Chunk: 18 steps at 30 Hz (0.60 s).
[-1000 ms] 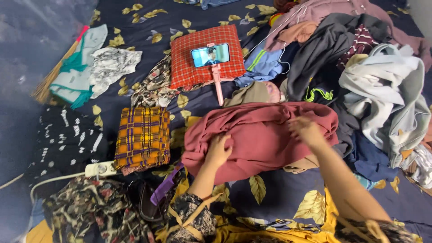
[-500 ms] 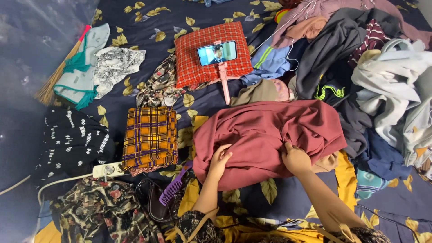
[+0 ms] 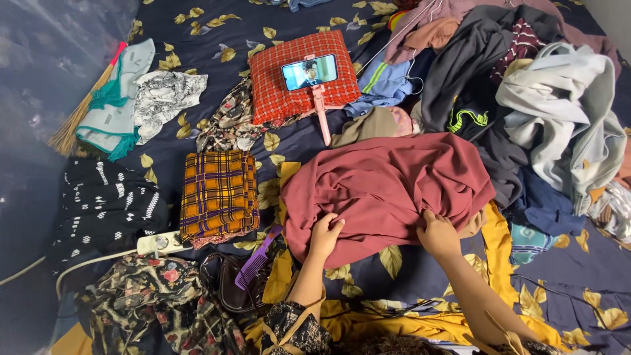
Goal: Folding and organizing various articles of clothing on a bed.
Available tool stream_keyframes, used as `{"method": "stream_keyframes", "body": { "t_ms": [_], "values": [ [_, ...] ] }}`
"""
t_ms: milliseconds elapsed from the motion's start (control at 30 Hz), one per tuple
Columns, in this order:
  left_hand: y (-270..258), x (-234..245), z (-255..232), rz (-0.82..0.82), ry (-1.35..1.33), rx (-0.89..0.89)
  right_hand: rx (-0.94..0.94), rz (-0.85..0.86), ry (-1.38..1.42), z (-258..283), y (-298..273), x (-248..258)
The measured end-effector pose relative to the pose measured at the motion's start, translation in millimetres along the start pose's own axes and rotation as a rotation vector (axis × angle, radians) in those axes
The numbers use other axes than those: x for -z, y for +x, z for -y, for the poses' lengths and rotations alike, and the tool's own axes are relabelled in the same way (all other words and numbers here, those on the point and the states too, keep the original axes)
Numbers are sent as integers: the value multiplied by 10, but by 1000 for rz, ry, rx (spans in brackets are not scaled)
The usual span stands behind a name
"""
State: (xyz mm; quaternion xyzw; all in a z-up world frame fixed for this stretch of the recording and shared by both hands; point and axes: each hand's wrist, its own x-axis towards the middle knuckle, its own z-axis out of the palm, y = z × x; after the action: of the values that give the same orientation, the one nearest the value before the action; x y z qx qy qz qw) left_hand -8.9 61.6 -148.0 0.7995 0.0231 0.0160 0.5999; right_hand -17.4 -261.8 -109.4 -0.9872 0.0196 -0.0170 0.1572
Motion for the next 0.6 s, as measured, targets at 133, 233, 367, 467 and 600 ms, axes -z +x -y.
{"method": "stream_keyframes", "body": {
  "t_ms": [133,233,367,467,600],
  "values": [
    [-6,39,-7,11,-22,14,-9,19,-17,-113,-60,-26],
    [18,139,-124,-41,-127,3,-71,104,-49,-121,-12,-32],
    [255,445,-653,-258,-133,-155,-40,68,128,162,256,219],
    [463,802,-1184,-423,-211,-283,27,3,257,550,491,596],
    [569,1063,-1900,-642,-385,-317,84,-216,500,1185,547,1417]
  ]
}}
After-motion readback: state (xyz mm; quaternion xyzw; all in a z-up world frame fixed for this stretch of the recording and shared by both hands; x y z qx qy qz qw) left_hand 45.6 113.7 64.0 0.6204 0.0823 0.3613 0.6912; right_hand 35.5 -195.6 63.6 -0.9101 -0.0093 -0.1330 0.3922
